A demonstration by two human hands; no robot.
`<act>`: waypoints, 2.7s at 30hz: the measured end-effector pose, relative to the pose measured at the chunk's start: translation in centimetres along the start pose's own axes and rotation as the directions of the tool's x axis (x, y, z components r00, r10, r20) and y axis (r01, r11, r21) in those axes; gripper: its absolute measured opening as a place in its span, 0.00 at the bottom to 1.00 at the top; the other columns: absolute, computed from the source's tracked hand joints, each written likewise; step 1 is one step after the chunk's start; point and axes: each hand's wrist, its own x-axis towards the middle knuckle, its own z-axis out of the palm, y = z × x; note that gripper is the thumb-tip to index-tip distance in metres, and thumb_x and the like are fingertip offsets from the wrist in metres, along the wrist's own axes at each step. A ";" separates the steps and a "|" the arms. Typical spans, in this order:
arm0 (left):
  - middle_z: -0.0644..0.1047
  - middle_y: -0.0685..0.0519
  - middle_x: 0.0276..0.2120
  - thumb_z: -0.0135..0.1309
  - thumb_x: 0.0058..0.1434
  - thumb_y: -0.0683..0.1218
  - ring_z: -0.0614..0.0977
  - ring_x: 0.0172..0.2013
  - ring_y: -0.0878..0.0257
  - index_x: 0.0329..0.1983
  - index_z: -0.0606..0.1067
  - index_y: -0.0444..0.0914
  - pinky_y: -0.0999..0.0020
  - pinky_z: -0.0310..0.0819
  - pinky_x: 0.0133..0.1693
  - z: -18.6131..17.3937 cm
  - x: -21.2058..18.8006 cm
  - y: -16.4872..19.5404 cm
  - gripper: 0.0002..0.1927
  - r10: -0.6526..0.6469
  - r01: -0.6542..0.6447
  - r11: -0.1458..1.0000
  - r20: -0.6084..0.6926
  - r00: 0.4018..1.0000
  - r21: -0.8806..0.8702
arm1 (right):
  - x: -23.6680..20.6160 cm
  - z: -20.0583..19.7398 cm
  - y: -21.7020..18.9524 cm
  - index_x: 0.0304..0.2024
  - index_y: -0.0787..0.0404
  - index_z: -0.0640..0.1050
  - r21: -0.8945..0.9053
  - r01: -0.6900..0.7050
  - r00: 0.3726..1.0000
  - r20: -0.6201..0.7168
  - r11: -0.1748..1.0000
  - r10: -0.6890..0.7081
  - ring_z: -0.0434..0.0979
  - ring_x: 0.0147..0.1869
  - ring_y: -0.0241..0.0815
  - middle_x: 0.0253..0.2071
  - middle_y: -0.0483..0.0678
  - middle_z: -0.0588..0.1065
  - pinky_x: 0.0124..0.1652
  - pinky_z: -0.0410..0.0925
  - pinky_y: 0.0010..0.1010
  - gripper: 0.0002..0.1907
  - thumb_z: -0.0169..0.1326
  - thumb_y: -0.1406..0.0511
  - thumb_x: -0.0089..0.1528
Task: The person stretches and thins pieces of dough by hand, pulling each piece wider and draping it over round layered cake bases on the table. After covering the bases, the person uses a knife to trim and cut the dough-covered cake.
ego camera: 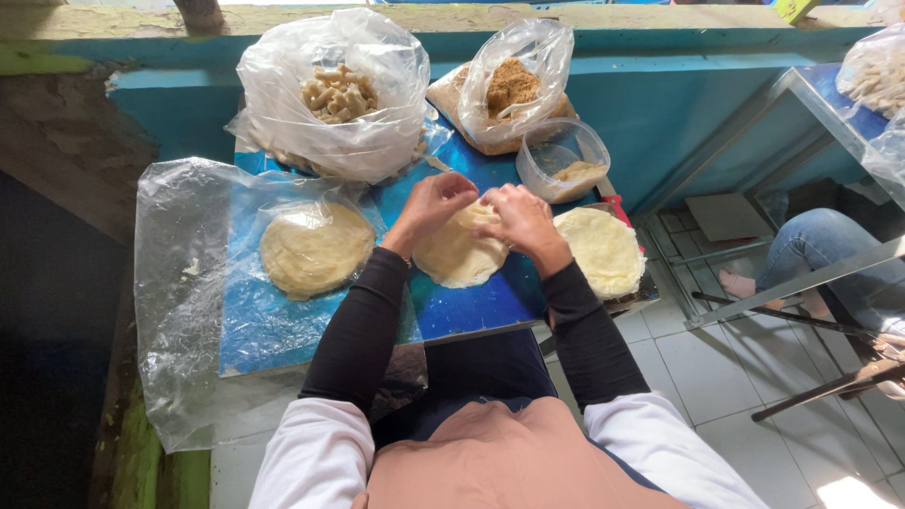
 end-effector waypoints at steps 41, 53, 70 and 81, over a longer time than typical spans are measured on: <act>0.76 0.44 0.38 0.63 0.50 0.45 0.76 0.45 0.45 0.39 0.79 0.38 0.54 0.71 0.46 0.7 0.2 -0.7 0.13 0.310 -0.386 0.876 0.276 0.910 0.289 | -9.6 2.0 -5.6 0.49 0.59 0.80 -0.068 0.114 0.934 -0.332 0.991 -0.131 0.78 0.50 0.51 0.47 0.48 0.78 0.47 0.72 0.39 0.16 0.59 0.72 0.57; 0.80 0.42 0.40 0.60 0.54 0.39 0.81 0.45 0.44 0.44 0.75 0.35 0.55 0.75 0.45 1.8 0.8 -0.3 0.14 0.324 -0.357 0.904 0.166 0.931 0.237 | -7.2 1.7 -4.2 0.52 0.64 0.77 0.181 -0.079 0.934 -0.330 0.980 0.136 0.78 0.43 0.59 0.43 0.56 0.75 0.40 0.71 0.46 0.18 0.62 0.66 0.61; 0.80 0.41 0.37 0.66 0.46 0.41 0.81 0.40 0.44 0.39 0.79 0.36 0.55 0.74 0.41 -0.4 0.1 1.0 0.16 0.367 -0.384 0.876 0.112 0.923 0.291 | -1.7 0.7 -0.8 0.36 0.60 0.79 0.122 -0.039 0.934 -0.347 0.992 0.080 0.79 0.38 0.54 0.36 0.52 0.76 0.39 0.71 0.42 0.04 0.56 0.69 0.58; 0.83 0.45 0.36 0.63 0.53 0.45 0.86 0.38 0.54 0.42 0.79 0.38 0.61 0.76 0.39 -0.1 0.3 1.2 0.14 0.050 -0.060 0.995 0.121 0.991 0.083 | -1.0 -0.2 0.2 0.40 0.62 0.79 0.324 -0.021 0.957 -0.269 0.946 0.113 0.78 0.36 0.41 0.36 0.50 0.76 0.38 0.72 0.32 0.06 0.57 0.70 0.60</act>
